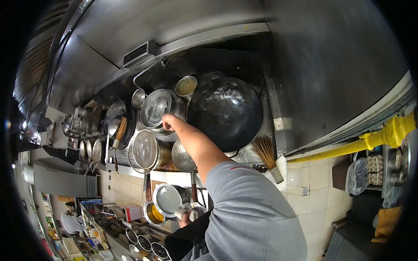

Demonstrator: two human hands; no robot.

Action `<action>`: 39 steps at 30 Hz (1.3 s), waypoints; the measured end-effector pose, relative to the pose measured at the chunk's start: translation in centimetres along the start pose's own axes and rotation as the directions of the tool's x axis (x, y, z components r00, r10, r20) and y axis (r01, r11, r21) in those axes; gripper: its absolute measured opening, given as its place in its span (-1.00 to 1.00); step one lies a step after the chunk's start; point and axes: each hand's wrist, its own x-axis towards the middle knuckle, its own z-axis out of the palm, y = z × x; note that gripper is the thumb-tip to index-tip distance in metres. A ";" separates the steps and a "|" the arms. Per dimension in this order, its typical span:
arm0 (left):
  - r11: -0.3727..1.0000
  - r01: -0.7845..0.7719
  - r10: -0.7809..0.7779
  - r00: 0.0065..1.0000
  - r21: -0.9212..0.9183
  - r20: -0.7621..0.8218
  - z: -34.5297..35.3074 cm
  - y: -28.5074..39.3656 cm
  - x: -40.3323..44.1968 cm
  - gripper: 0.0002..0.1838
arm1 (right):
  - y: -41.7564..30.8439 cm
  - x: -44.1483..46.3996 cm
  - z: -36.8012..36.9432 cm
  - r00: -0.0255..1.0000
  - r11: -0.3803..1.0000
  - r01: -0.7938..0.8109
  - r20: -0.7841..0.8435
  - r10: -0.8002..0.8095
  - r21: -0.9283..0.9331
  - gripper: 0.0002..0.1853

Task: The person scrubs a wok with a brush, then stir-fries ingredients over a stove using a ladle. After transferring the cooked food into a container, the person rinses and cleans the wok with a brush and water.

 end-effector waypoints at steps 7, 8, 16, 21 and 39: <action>0.978 -0.116 0.091 0.985 0.175 0.146 0.0 0.0 0.6 -0.74 | -0.6 -9.2 -1.0 0.983 0.530 -0.012 0.107 -0.149 0.848 -0.57; 0.983 -0.099 0.073 0.984 0.155 0.162 0.2 0.3 0.8 -0.74 | -0.9 -10.5 -1.6 0.972 0.479 -0.040 0.145 -0.186 0.877 -0.58; 0.597 -0.525 0.304 0.847 0.606 0.436 0.4 -0.3 3.0 -0.77 | -2.3 -18.4 -7.8 0.869 0.085 -0.209 0.225 -0.440 0.974 -0.62; 0.905 -0.182 0.076 0.958 0.384 0.276 2.0 0.3 3.0 -0.71 | -1.8 -20.8 -8.7 0.947 0.279 -0.032 0.118 -0.299 0.960 -0.58; 0.918 -0.216 0.148 0.965 0.332 0.218 -0.5 -0.2 0.5 -0.72 | -0.6 -11.6 -1.2 0.887 0.725 0.005 -0.332 -0.321 -0.689 -0.70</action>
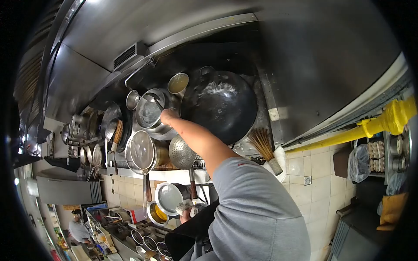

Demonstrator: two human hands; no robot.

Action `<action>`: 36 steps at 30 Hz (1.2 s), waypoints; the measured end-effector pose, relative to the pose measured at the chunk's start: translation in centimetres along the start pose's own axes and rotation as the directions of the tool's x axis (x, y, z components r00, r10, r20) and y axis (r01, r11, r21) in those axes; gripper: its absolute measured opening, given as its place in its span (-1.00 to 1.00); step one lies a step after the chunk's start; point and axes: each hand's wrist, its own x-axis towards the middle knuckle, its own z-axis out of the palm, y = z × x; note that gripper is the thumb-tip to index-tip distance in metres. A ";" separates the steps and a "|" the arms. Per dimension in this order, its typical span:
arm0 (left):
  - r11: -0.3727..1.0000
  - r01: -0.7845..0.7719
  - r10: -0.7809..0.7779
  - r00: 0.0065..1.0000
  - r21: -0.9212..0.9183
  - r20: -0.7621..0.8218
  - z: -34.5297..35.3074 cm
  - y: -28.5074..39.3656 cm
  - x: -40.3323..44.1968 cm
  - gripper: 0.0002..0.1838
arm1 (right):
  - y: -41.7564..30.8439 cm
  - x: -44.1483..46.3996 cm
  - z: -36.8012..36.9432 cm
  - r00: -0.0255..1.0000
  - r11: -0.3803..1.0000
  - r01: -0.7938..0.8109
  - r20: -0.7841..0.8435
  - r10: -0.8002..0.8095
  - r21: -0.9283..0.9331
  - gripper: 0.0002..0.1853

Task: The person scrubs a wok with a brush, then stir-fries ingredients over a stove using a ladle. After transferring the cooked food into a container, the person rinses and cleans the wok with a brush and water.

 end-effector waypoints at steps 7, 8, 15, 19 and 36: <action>0.967 0.152 -0.173 0.981 -0.207 -0.087 -0.5 -0.6 -0.7 -0.72 | -0.6 5.5 4.6 0.977 0.948 -0.085 0.213 0.019 0.308 -0.90; 0.958 0.167 -0.190 0.978 -0.235 -0.082 -0.8 -1.4 -0.5 -0.72 | -0.6 6.1 5.1 0.967 0.875 -0.127 0.253 0.005 0.468 -0.87; 0.840 0.320 -0.340 0.940 -0.437 0.036 -0.7 -3.0 1.0 -0.75 | -0.4 2.4 1.8 0.879 -0.112 -0.470 0.453 -0.148 0.876 -0.63; 0.900 -0.221 0.198 0.975 0.375 0.101 -0.6 -0.1 1.4 -0.79 | 1.1 0.5 -2.0 0.844 -0.329 -0.520 0.414 -0.340 0.788 -0.65; 0.693 0.441 -0.394 0.894 -0.570 0.212 0.2 3.5 3.7 -0.57 | 2.9 -9.2 -2.9 0.972 0.613 -0.103 -0.052 0.230 0.783 -0.48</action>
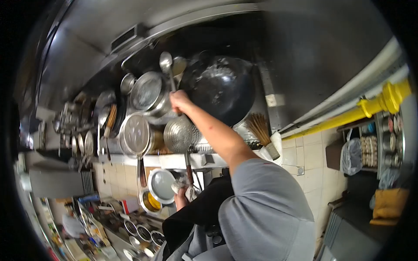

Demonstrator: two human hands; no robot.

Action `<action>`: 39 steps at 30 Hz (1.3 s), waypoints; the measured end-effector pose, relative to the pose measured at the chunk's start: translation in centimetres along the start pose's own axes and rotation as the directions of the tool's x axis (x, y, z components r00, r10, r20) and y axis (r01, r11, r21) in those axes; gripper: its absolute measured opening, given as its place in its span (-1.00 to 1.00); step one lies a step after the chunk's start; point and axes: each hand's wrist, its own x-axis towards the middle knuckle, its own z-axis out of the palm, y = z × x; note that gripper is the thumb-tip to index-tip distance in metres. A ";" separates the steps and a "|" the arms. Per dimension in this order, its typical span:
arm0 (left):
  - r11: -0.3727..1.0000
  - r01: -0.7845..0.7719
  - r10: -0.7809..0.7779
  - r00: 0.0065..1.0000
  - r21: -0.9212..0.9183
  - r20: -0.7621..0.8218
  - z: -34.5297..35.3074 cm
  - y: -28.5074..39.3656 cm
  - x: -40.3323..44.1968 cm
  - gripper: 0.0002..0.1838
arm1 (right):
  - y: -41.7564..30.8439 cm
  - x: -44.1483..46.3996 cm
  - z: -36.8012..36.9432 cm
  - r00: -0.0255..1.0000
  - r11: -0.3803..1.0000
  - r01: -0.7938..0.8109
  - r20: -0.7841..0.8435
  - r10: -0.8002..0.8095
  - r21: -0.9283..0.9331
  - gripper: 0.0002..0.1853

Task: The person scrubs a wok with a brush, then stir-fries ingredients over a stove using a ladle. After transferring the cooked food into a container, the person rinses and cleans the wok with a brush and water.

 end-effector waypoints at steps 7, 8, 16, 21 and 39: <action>0.997 0.002 0.001 0.999 -0.073 0.036 -1.3 1.0 0.4 -0.65 | 8.0 -9.4 0.1 0.922 0.706 0.283 -0.018 -0.386 -0.649 -0.61; 0.999 0.021 -0.020 0.999 -0.029 0.029 -1.5 1.4 0.4 -0.65 | 10.9 -9.9 0.5 0.885 0.638 0.327 -0.010 -0.465 -0.697 -0.62; 0.977 0.056 -0.039 0.995 -0.207 0.089 -3.2 0.5 4.8 -0.69 | 20.4 -12.9 4.4 0.967 0.451 0.207 0.111 -0.229 -0.868 -0.64; 0.964 0.121 -0.056 0.963 -0.237 0.263 -2.2 1.8 7.6 -0.74 | 22.8 -13.1 4.4 0.957 0.470 0.199 0.068 -0.281 -0.860 -0.71; 0.932 0.092 -0.023 0.980 -0.351 0.197 -4.7 1.6 1.2 -0.73 | -9.8 3.3 14.7 0.786 0.507 0.400 0.002 -0.618 -0.764 -0.65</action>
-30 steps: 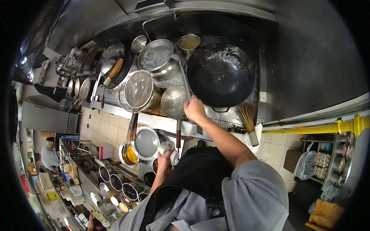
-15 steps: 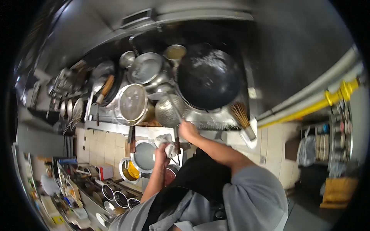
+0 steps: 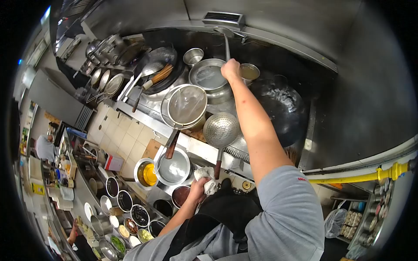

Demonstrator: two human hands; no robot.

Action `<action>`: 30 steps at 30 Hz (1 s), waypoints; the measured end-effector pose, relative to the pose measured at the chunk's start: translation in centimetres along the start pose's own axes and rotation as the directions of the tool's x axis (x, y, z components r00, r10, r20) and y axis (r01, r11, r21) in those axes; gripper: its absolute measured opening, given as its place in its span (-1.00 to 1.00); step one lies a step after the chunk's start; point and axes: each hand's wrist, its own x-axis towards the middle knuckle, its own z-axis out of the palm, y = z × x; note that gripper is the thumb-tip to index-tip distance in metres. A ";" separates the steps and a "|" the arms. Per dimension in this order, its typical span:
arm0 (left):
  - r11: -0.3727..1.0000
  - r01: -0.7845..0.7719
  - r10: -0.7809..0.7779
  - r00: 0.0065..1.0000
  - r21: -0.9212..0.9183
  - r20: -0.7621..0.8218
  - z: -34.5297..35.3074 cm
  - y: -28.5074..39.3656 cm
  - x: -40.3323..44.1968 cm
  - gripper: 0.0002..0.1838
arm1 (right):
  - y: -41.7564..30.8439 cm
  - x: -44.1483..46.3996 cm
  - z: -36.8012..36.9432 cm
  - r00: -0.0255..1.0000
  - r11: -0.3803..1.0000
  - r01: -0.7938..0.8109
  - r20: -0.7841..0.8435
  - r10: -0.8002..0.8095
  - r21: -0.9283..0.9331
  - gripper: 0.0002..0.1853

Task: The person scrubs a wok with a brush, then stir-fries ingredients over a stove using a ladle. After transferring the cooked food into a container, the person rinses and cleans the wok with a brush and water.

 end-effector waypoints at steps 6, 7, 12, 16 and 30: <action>1.000 0.004 -0.005 0.999 -0.018 -0.052 -2.8 0.3 -0.5 -0.65 | 6.5 -21.3 0.6 0.942 0.950 0.309 -0.152 -0.298 0.048 -0.77; 1.000 0.012 -0.014 0.998 -0.028 -0.058 -3.2 0.4 -0.7 -0.65 | 8.6 -25.1 0.7 0.970 0.970 0.238 -0.057 -0.235 0.050 -0.77; 0.954 -0.058 0.058 0.998 0.296 0.007 -2.7 1.4 0.3 -0.56 | 15.6 -34.7 3.1 0.976 0.988 -0.008 0.215 0.041 -0.153 -0.70; 0.943 -0.054 0.037 0.998 0.330 0.057 -0.1 0.3 2.8 -0.69 | 18.9 -34.5 7.2 0.904 0.960 -0.051 0.395 0.161 -0.274 -0.66; 0.874 0.414 -0.475 0.841 0.255 0.258 20.2 -9.8 16.9 -0.68 | 37.5 -45.1 -18.3 0.908 0.639 -0.370 -0.115 0.403 -0.675 -0.45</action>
